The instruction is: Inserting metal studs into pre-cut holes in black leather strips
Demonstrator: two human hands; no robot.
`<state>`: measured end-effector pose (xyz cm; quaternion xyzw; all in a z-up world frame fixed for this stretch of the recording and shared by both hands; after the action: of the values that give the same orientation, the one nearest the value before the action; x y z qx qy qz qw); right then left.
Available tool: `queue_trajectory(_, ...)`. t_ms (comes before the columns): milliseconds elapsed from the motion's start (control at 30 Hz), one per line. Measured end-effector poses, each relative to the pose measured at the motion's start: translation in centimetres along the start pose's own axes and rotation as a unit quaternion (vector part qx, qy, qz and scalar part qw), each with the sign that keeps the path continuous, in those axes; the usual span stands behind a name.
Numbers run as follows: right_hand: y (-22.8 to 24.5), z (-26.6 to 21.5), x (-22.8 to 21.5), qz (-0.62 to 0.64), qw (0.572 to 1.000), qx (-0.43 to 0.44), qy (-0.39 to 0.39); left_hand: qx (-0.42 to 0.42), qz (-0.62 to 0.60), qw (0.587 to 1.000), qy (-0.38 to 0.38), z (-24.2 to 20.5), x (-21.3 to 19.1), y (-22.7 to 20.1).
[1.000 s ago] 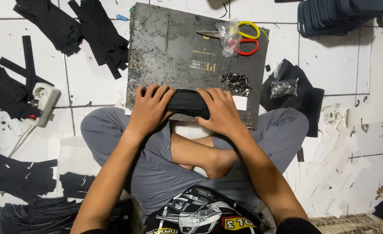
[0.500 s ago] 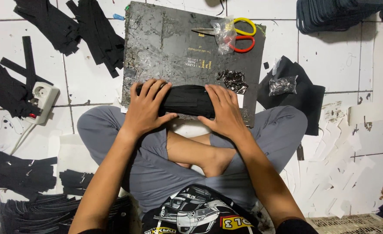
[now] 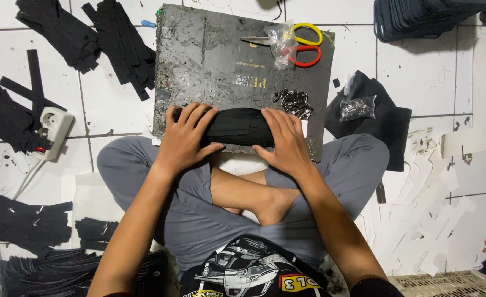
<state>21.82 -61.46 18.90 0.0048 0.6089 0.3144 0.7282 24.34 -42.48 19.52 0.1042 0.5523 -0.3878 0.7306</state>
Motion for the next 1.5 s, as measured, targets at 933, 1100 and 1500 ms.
queue_trajectory(933, 0.3, -9.6, -4.2, 0.113, 0.972, 0.123, -0.163, 0.056, -0.008, 0.973, -0.223, -0.7, -6.3, -2.4)
queue_trajectory(1100, 1.9, -10.1, -5.8, 0.198, 0.948, 0.172, -0.180, -0.171, -0.272, 0.924, -0.207, -1.6, -6.1, -2.9)
queue_trajectory(1500, -1.2, -11.8, 0.1, 0.469, 0.787, 0.358, -0.180, -0.373, -0.435, 0.819, -0.032, -5.2, 2.3, -10.8)
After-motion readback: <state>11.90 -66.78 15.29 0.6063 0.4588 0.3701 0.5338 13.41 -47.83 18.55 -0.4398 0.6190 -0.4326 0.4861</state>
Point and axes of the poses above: each hand's wrist, its own z-axis towards the middle knuckle, its own x-axis out of the palm, y = z × x, the point moved 10 cm from there along z, towards the middle knuckle, and after that the axes turned 4 degrees about -z, right-handed, at the moved point
